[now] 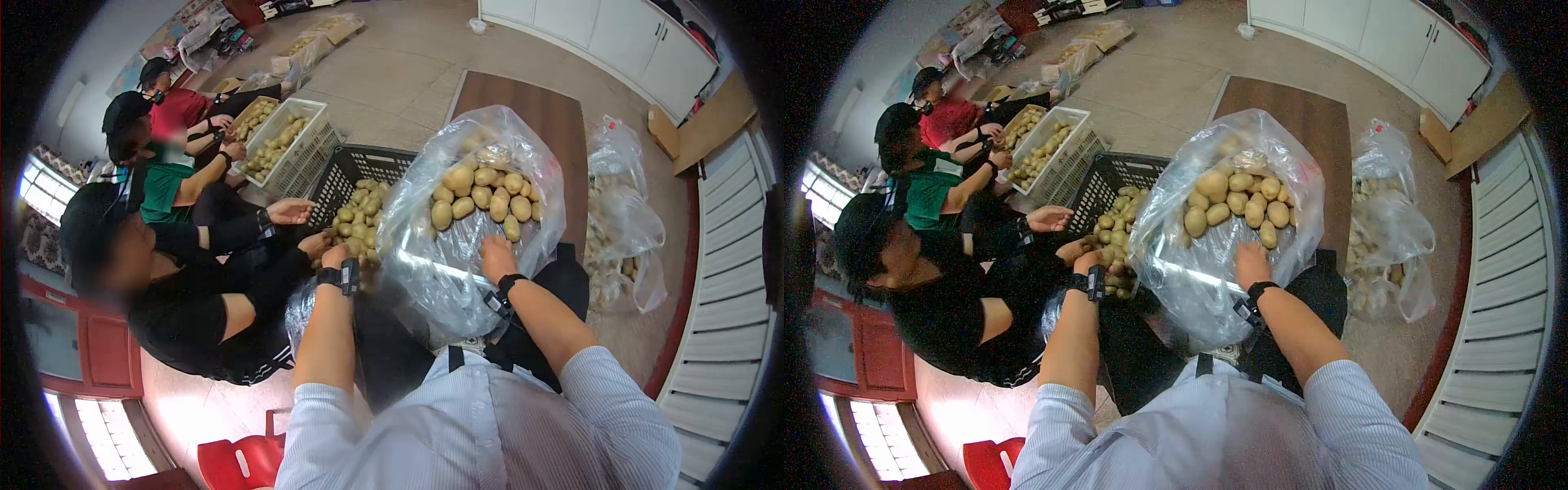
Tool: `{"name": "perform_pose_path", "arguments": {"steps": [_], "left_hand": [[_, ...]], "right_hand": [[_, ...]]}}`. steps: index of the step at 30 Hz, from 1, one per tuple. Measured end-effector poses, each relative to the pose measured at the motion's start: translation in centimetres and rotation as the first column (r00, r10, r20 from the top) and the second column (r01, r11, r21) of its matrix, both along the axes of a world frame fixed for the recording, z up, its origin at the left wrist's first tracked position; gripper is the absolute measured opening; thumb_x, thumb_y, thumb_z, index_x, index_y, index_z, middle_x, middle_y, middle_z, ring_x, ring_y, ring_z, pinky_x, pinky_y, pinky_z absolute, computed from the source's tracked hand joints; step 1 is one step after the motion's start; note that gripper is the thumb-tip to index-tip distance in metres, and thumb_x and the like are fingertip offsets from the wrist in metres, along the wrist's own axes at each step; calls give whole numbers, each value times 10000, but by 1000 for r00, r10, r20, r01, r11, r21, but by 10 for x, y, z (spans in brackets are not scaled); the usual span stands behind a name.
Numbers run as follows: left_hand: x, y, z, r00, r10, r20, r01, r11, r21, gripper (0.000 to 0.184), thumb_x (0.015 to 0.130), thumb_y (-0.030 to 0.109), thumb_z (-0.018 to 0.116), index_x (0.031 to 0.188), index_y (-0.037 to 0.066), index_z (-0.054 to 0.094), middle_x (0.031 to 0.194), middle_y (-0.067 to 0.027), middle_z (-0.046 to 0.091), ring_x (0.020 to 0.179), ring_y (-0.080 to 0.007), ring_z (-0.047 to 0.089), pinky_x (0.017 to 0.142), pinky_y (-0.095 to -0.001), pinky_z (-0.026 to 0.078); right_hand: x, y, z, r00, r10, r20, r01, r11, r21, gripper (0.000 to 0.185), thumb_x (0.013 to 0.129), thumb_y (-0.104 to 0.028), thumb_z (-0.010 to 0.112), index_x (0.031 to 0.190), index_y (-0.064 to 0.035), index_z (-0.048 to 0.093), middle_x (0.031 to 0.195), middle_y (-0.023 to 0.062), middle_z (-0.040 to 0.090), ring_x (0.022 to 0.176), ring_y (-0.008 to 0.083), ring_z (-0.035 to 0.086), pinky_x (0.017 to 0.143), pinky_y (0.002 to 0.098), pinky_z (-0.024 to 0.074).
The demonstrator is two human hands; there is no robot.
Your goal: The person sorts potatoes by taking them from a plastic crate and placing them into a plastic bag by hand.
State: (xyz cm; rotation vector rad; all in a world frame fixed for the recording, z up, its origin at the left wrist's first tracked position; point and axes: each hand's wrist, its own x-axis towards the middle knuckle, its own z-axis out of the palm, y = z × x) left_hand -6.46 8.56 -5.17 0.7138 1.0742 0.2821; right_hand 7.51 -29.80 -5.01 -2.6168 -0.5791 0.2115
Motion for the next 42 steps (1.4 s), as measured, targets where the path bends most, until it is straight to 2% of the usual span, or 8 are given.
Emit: {"name": "perform_pose_path", "arguments": {"steps": [8,18,24,26,28,32,34,42], "left_hand": [[-7,5,-7,945,-247,-212,306,899,314,220,870,238,564,1013,84,628,996,-148,636,862,-322,640,664,-430,550],[-8,18,-9,322,41,-946,910,-288,297,223,827,249,571,912,79,688,902,-171,675,816,-349,660,689,-443,533],[3,2,5,602,-143,-786,793,-15,610,187,737,249,628,782,89,715,811,-165,688,771,-353,671,668,-451,524],[10,0,12,358,-145,-922,815,-433,384,152,884,181,524,881,47,597,703,-74,594,724,-267,650,608,-401,515],[16,51,-96,687,-468,-556,634,10,774,157,918,205,502,901,60,559,728,-26,535,728,-264,641,593,-405,511],[22,8,-36,577,-647,-498,706,88,703,226,936,270,517,1052,76,522,961,-51,595,720,-254,622,582,-369,499],[21,-31,19,782,-621,-58,595,716,366,281,927,292,534,1105,77,510,1015,-63,623,732,-261,627,574,-357,489],[28,-75,78,793,-609,-15,604,781,159,391,916,305,549,1191,32,500,1040,-111,648,622,-213,646,469,-310,473]], "right_hand": [[2,1,-11,985,173,30,-175,981,81,178,794,-73,556,966,-54,598,1059,201,565,982,412,548,820,514,454],[-6,4,-2,985,168,-37,-157,967,202,248,789,-171,644,995,-39,605,995,218,599,948,418,574,819,486,470],[-8,8,6,952,159,-264,-67,943,325,365,811,-257,656,1062,4,612,1033,203,645,967,381,608,838,441,475],[-4,11,-20,933,164,-320,-23,915,402,369,817,-256,653,1076,3,614,979,168,655,907,329,626,781,412,491],[-4,15,-18,909,172,-379,29,882,471,373,822,-256,651,1089,2,616,925,134,666,847,277,644,724,383,507],[-11,29,24,653,237,-720,251,829,501,332,857,-213,624,1123,-15,622,847,39,632,696,116,586,561,268,476],[-14,37,33,606,300,-737,238,815,528,326,872,-198,612,1144,-19,617,840,26,620,673,78,560,528,236,457],[-27,80,79,555,450,-700,181,756,629,355,909,-102,573,1240,20,533,959,60,631,777,107,601,630,250,507]]}}
